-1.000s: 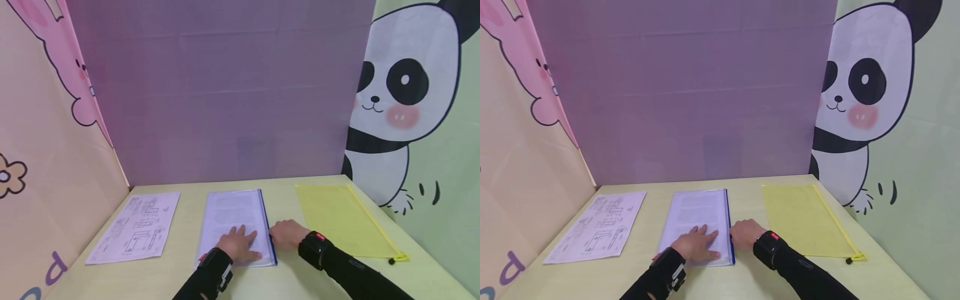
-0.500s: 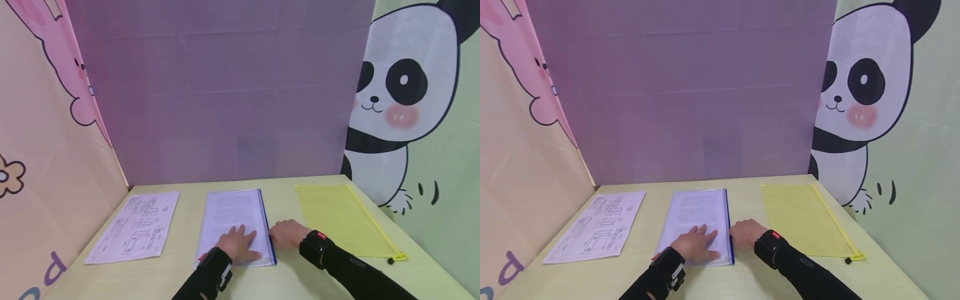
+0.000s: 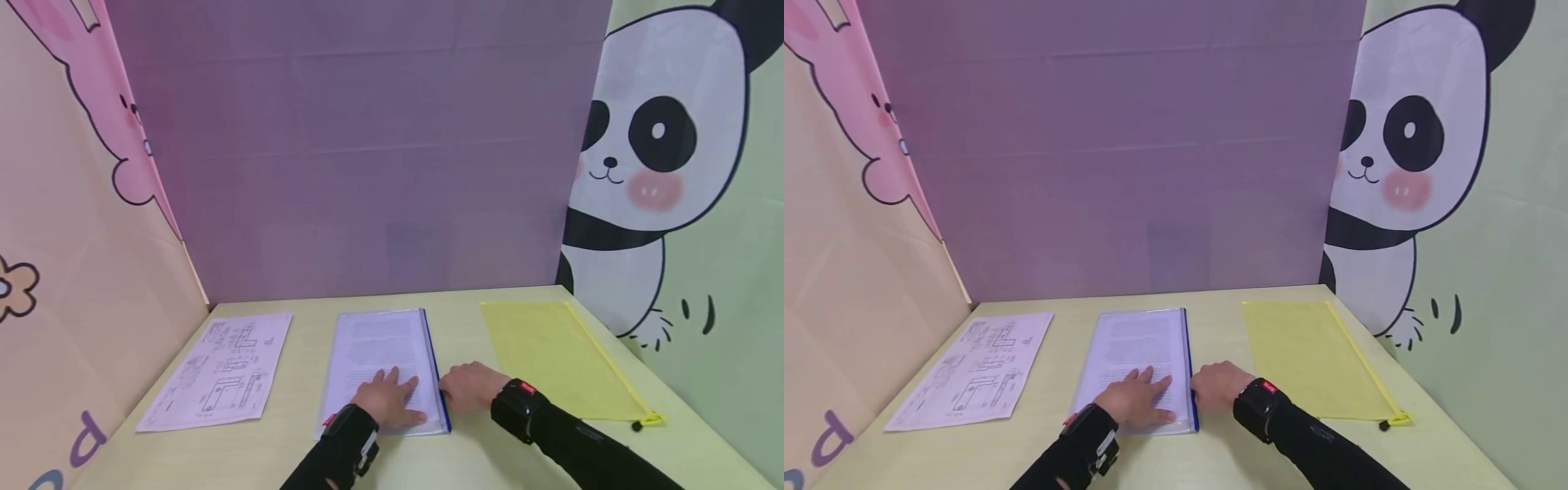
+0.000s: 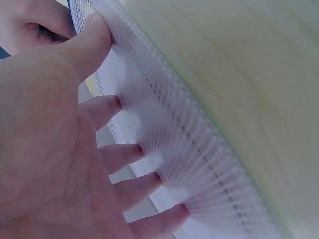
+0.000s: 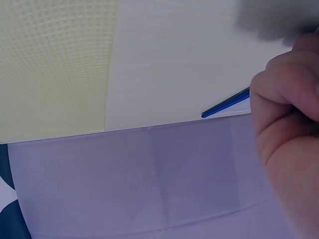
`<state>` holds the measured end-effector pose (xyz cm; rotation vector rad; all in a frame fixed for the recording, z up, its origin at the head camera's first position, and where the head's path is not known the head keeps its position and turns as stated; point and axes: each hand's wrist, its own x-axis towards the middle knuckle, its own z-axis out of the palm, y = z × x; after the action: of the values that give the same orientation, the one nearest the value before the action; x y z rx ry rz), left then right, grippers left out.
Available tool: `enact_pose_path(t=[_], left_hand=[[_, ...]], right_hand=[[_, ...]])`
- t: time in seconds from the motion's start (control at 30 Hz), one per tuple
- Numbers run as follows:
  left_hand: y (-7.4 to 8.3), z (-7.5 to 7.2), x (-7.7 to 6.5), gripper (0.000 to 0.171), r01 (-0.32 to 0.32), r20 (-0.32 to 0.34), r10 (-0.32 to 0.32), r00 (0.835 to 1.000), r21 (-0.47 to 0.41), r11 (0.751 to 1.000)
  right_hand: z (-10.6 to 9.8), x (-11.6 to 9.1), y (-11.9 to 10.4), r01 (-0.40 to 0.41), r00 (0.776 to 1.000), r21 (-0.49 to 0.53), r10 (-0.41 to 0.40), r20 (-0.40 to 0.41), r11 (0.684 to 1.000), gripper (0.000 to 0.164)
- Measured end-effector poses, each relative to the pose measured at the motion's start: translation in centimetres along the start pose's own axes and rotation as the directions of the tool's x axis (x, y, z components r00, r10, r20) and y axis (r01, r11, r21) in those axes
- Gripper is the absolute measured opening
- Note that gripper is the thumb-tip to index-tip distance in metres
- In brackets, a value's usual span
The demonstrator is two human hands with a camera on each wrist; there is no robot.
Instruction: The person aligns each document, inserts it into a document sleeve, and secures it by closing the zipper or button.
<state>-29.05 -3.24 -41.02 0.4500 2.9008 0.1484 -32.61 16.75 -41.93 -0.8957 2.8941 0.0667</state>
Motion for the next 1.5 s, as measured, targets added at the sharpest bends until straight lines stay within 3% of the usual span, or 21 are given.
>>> enact_pose_path(t=[0.17,0.83,1.13,1.5], left_hand=[[-0.1,0.0,-0.1,0.072,-0.007,-0.015,0.007,1.000,0.014,1.000],[-0.1,0.0,-0.2,0.072,-0.002,-0.003,0.002,1.000,0.008,1.000],[-0.1,0.0,0.1,0.073,0.007,0.003,-0.007,1.000,0.007,1.000],[-0.1,0.2,0.2,0.073,0.004,0.001,-0.004,1.000,-0.002,1.000]], right_hand=[[0.1,0.0,-0.1,0.034,0.999,0.001,-0.033,-0.002,0.999,0.013],[0.3,0.0,0.0,0.035,0.999,0.031,-0.035,-0.002,0.999,0.016],[0.2,-0.7,-0.6,0.103,0.994,0.001,-0.103,-0.046,0.995,0.020],[0.1,-1.1,-0.9,0.092,0.996,-0.020,-0.092,-0.008,0.996,0.018]])
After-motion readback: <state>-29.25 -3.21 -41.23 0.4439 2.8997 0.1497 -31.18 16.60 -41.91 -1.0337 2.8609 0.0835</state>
